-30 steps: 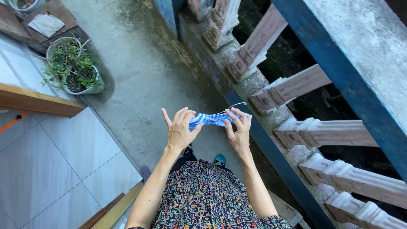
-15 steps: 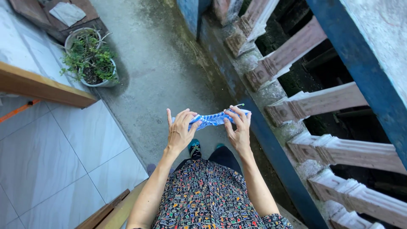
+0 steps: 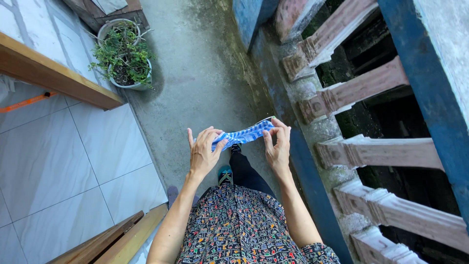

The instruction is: The person hangs several small clothing items on a metal drying rack on an outdoor balcony. They place a white patterned cloth, a blue striped cloth, and a grey cloth onto hangers and then hang them on the rack.

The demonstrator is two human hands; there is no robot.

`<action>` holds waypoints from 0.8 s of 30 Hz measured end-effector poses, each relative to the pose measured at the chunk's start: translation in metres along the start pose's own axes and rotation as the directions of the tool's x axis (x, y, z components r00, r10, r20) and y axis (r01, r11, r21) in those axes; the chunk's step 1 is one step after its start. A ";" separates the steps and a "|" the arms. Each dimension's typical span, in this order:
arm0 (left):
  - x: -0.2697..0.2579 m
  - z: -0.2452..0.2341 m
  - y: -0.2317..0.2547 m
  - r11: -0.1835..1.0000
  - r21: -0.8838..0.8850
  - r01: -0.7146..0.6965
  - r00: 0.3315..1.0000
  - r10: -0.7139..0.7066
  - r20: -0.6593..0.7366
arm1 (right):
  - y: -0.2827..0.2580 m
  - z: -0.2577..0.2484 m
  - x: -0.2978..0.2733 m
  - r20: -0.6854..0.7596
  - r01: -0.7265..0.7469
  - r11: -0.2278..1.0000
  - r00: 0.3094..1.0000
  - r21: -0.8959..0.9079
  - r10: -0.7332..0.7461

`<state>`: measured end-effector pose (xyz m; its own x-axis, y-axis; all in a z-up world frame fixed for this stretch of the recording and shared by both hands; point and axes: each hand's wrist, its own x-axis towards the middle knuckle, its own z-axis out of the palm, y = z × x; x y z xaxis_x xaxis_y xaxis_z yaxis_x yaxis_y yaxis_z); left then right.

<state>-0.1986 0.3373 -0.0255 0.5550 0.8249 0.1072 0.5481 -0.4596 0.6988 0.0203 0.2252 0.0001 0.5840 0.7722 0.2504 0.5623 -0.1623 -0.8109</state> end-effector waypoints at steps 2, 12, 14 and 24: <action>0.013 -0.001 -0.001 1.000 0.012 -0.002 1.000 0.003 -0.019 | 0.008 0.005 0.018 -0.012 0.008 1.000 1.000 0.017 -0.008; 0.112 -0.002 0.010 0.998 0.051 -0.025 0.992 0.031 -0.120 | 0.031 0.008 0.119 -0.055 0.031 1.000 0.998 -0.006 -0.031; 0.133 0.000 0.017 0.999 0.044 -0.027 0.992 0.033 -0.124 | 0.041 0.006 0.141 -0.061 0.031 1.000 0.998 -0.007 -0.031; 0.230 0.023 0.030 1.000 -0.002 0.014 0.991 -0.014 -0.130 | 0.081 0.010 0.241 -0.056 0.098 0.985 0.993 -0.144 -0.108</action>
<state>-0.0403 0.5053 0.0032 0.4609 0.8673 0.1883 0.5549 -0.4472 0.7016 0.2008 0.4038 -0.0104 0.5522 0.7492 0.3656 0.6957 -0.1725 -0.6973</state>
